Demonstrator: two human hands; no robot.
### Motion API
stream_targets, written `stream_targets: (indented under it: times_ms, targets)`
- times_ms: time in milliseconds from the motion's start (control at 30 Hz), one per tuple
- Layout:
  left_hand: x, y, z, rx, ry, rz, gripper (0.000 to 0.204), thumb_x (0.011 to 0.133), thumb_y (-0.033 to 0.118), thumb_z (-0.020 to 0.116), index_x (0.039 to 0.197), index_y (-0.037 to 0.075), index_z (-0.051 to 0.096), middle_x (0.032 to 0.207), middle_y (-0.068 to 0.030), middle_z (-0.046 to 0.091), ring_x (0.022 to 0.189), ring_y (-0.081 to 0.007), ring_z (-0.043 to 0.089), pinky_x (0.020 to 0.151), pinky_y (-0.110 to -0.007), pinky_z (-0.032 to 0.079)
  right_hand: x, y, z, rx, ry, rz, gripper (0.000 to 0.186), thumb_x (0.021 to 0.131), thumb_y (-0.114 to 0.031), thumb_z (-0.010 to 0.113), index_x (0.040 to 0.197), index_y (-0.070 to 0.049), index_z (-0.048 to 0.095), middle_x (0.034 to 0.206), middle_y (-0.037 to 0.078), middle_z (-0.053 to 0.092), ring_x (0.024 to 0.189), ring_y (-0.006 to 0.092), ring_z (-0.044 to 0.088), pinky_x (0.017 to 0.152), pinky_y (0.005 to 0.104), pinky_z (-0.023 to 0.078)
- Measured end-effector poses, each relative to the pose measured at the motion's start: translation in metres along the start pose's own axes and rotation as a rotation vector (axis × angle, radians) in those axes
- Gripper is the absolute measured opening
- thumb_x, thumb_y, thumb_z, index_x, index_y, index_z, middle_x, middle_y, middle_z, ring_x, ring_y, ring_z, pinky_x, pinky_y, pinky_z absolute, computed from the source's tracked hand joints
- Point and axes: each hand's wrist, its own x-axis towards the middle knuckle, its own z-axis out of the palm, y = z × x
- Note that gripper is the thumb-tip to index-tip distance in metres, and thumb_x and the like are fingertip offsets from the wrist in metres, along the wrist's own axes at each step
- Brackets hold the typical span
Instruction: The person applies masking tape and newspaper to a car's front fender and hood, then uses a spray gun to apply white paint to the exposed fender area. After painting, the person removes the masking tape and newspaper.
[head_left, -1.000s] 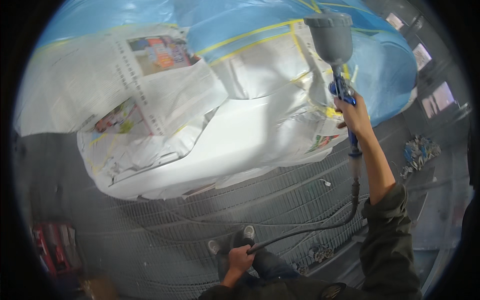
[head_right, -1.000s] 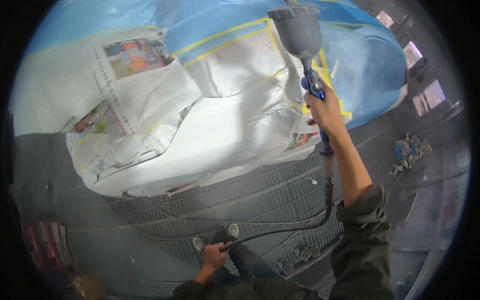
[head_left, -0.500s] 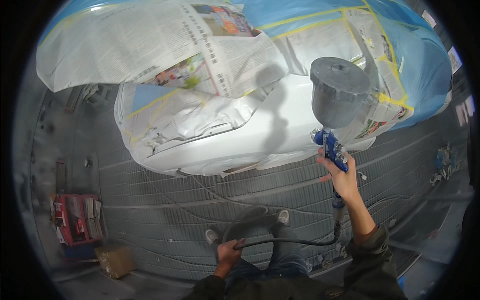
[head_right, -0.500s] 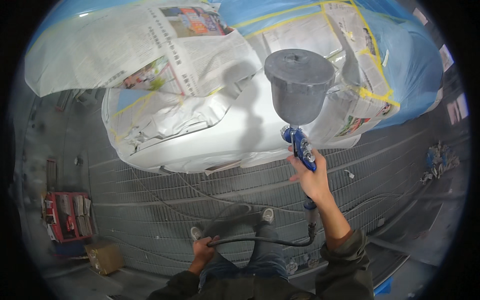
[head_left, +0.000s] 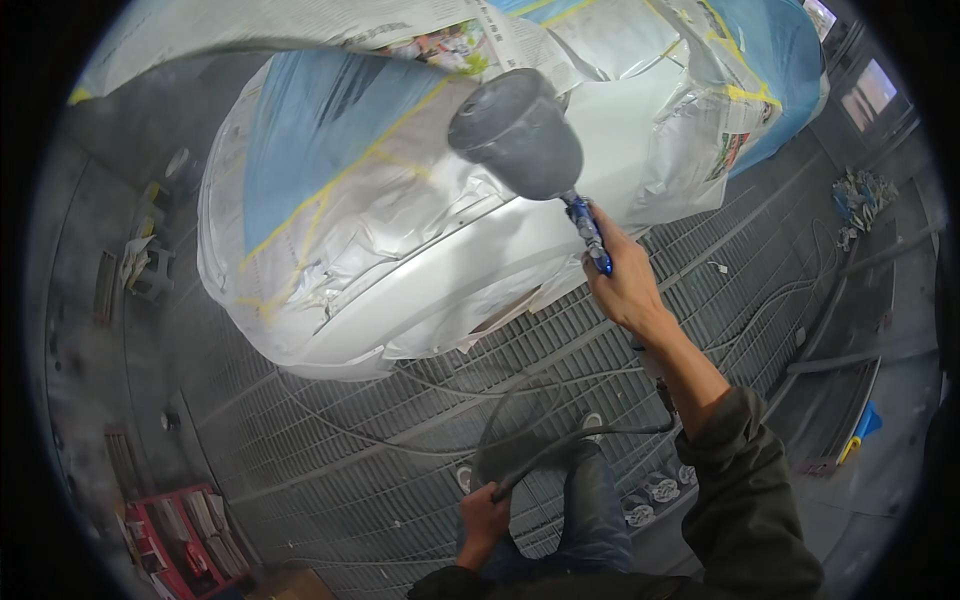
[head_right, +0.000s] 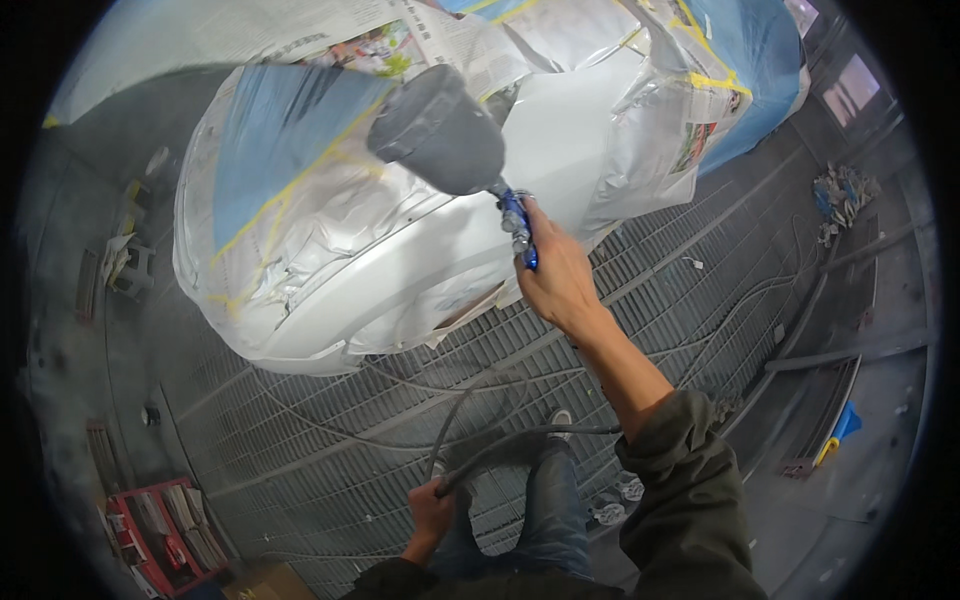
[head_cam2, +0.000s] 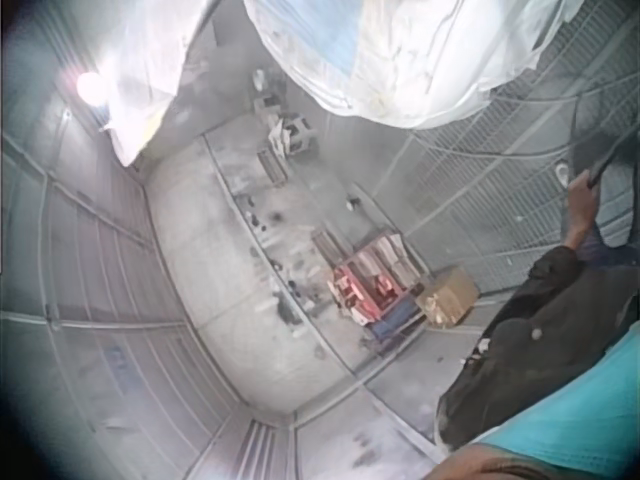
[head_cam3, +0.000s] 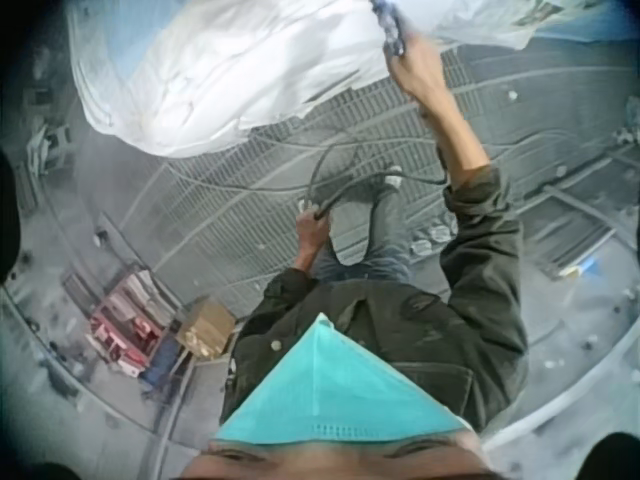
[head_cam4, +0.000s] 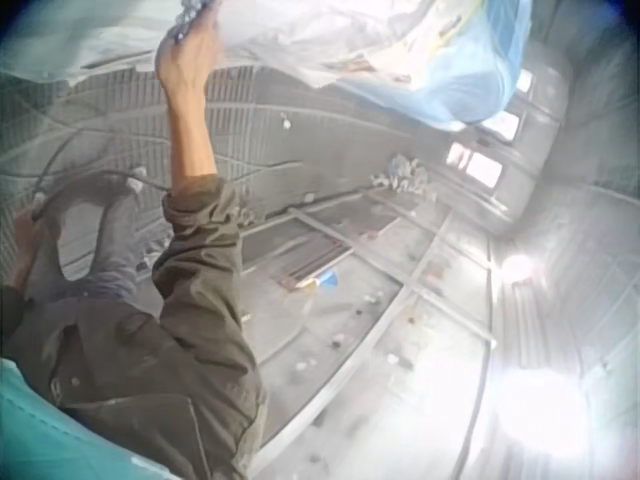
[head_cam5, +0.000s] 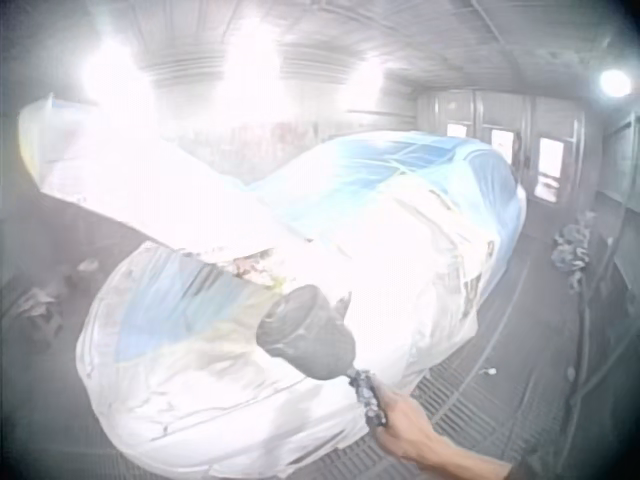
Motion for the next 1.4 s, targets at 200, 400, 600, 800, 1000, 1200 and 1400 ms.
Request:
stream_targets:
  times_ms: [200, 400, 600, 800, 1000, 1200, 1400]
  targets:
    - [-0.017, -0.021, -0.051, -0.013, 0.097, -0.031, 0.032, 0.087, 0.014, 0.066, 0.065, -0.002, 0.049, 0.056, -0.0187, 0.036, 0.048, -0.0274, 0.029, 0.048, -0.042, 0.027, -0.022, -0.082, 0.045, 0.127, -0.220, -0.001, 0.063, 0.083, -0.005, 0.056, 0.143, 0.003, 0.043, 0.104, 0.033, 0.064, 0.093, 0.0479, 0.064, 0.085, 0.0514, 0.051]
    - [-0.051, -0.082, -0.101, 0.040, 0.184, -0.156, 0.037, 0.092, 0.018, 0.067, 0.064, -0.003, 0.052, 0.055, -0.0179, 0.036, 0.048, -0.0235, 0.030, 0.048, -0.040, 0.029, -0.047, -0.147, 0.119, 0.188, -0.230, -0.135, 0.064, 0.080, -0.007, 0.054, 0.141, 0.010, 0.042, 0.100, 0.033, 0.064, 0.090, 0.0490, 0.064, 0.083, 0.0524, 0.051]
    - [-0.088, -0.147, -0.150, -0.007, 0.333, -0.226, 0.022, 0.091, 0.009, 0.070, 0.074, -0.005, 0.065, 0.055, -0.0151, 0.039, 0.053, -0.0114, 0.036, 0.048, -0.036, 0.031, -0.075, -0.221, 0.195, 0.145, -0.343, -0.137, 0.066, 0.080, -0.007, 0.056, 0.142, 0.008, 0.040, 0.097, 0.031, 0.065, 0.086, 0.0484, 0.065, 0.079, 0.0528, 0.053]
    - [-0.117, -0.232, -0.184, -0.270, 0.590, -0.227, 0.014, 0.091, 0.002, 0.068, 0.082, -0.008, 0.070, 0.059, -0.0010, 0.049, 0.062, -0.0068, 0.041, 0.051, -0.030, 0.035, -0.108, -0.283, 0.279, 0.125, -0.420, -0.118, 0.066, 0.081, -0.005, 0.058, 0.142, 0.007, 0.038, 0.102, 0.032, 0.064, 0.088, 0.0479, 0.067, 0.080, 0.0525, 0.054]
    - [-0.146, -0.280, -0.225, -0.374, 0.646, -0.360, 0.017, 0.088, -0.002, 0.058, 0.074, -0.008, 0.065, 0.062, 0.0016, 0.048, 0.062, -0.0076, 0.042, 0.057, -0.030, 0.036, -0.131, -0.317, 0.368, 0.146, -0.519, -0.083, 0.064, 0.081, -0.006, 0.057, 0.140, 0.008, 0.036, 0.104, 0.035, 0.064, 0.089, 0.0494, 0.067, 0.081, 0.0538, 0.054]
    - [-0.137, -0.292, -0.225, -0.223, 0.770, -0.360, 0.023, 0.083, -0.004, 0.056, 0.062, -0.003, 0.048, 0.060, 0.0025, 0.037, 0.061, -0.0075, 0.033, 0.053, -0.032, 0.027, -0.139, -0.309, 0.422, 0.318, -0.617, -0.042, 0.058, 0.081, -0.004, 0.054, 0.137, 0.005, 0.043, 0.097, 0.033, 0.066, 0.093, 0.0500, 0.064, 0.083, 0.0552, 0.051]
    - [-0.114, -0.314, -0.196, -0.251, 0.701, -0.300, 0.027, 0.083, -0.003, 0.063, 0.062, -0.004, 0.046, 0.056, 0.0001, 0.036, 0.060, -0.0064, 0.035, 0.051, -0.029, 0.031, -0.143, -0.255, 0.376, 0.446, -0.574, -0.007, 0.060, 0.083, -0.007, 0.054, 0.142, 0.001, 0.046, 0.099, 0.031, 0.067, 0.094, 0.0487, 0.063, 0.081, 0.0539, 0.050]
